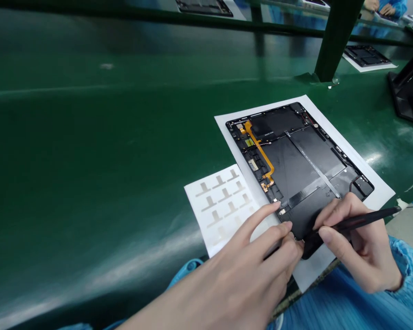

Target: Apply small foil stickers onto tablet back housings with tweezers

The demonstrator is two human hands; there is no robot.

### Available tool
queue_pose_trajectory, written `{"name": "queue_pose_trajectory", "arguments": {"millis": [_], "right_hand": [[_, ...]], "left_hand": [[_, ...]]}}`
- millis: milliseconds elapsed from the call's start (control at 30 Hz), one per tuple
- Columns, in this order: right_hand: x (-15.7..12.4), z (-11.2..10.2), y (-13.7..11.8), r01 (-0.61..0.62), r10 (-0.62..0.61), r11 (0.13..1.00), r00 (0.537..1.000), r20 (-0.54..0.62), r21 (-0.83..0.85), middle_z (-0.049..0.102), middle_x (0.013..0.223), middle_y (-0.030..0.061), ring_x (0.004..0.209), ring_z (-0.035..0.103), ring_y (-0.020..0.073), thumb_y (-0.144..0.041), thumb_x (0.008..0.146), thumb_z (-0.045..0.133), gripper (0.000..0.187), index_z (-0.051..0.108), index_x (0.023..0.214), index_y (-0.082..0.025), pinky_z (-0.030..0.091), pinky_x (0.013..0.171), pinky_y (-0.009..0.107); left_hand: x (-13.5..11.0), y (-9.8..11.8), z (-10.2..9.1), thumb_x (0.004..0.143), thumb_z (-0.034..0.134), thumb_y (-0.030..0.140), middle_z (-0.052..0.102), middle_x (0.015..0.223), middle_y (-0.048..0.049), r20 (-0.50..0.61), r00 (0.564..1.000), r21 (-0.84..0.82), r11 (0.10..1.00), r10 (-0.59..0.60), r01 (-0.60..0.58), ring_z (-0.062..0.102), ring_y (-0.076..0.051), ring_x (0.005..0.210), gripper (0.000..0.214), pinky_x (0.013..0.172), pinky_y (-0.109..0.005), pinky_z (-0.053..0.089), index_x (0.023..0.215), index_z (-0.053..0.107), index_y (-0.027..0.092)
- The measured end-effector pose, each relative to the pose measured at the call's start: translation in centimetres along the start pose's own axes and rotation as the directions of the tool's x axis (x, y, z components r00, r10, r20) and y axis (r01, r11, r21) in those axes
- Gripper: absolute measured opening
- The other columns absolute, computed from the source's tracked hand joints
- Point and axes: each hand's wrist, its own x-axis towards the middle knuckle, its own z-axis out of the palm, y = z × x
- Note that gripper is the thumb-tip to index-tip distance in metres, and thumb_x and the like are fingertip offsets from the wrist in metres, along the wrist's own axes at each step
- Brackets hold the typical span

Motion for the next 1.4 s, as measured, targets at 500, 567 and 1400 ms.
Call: {"name": "queue_pose_trajectory", "arguments": {"millis": [500,567,1400], "right_hand": [[-0.5,0.2,0.4,0.010,-0.016,0.999,0.990,-0.143,-0.044,0.057,0.077,-0.0014,0.065,0.055,0.0136,-0.008,0.092,0.058,0.016,0.054,0.091,-0.024,0.042,0.055,0.026],[-0.6,0.1,0.4,0.003,-0.007,1.000,0.988,-0.153,-0.026,0.057,0.077,-0.0014,0.065,0.055,0.0141,-0.008,0.092,0.058,0.016,0.055,0.090,-0.024,0.042,0.055,0.026],[-0.6,1.6,-0.1,0.081,-0.077,0.996,0.990,-0.114,0.032,0.058,0.073,-0.0005,0.057,0.057,0.0138,-0.005,0.086,0.062,0.020,0.053,0.090,-0.022,0.046,0.050,0.026]], "left_hand": [[-0.2,0.3,0.1,0.105,0.036,0.011,0.070,0.085,-0.0038,-0.014,1.000,0.047,0.999,-0.007,0.008,0.064,-0.019,0.095,0.047,0.126,-0.044,0.029,0.086,0.079,0.016],[-0.1,0.2,0.0,0.105,0.037,0.011,0.070,0.083,-0.0029,-0.014,0.999,0.028,0.999,-0.030,0.030,0.065,-0.019,0.093,0.046,0.124,-0.043,0.031,0.084,0.078,0.016],[0.2,-0.4,-0.2,0.107,0.041,0.018,0.077,0.082,-0.0034,-0.181,0.979,-0.135,0.989,-0.090,0.066,0.074,-0.013,0.089,0.046,0.119,-0.027,0.042,0.076,0.075,0.014]]}}
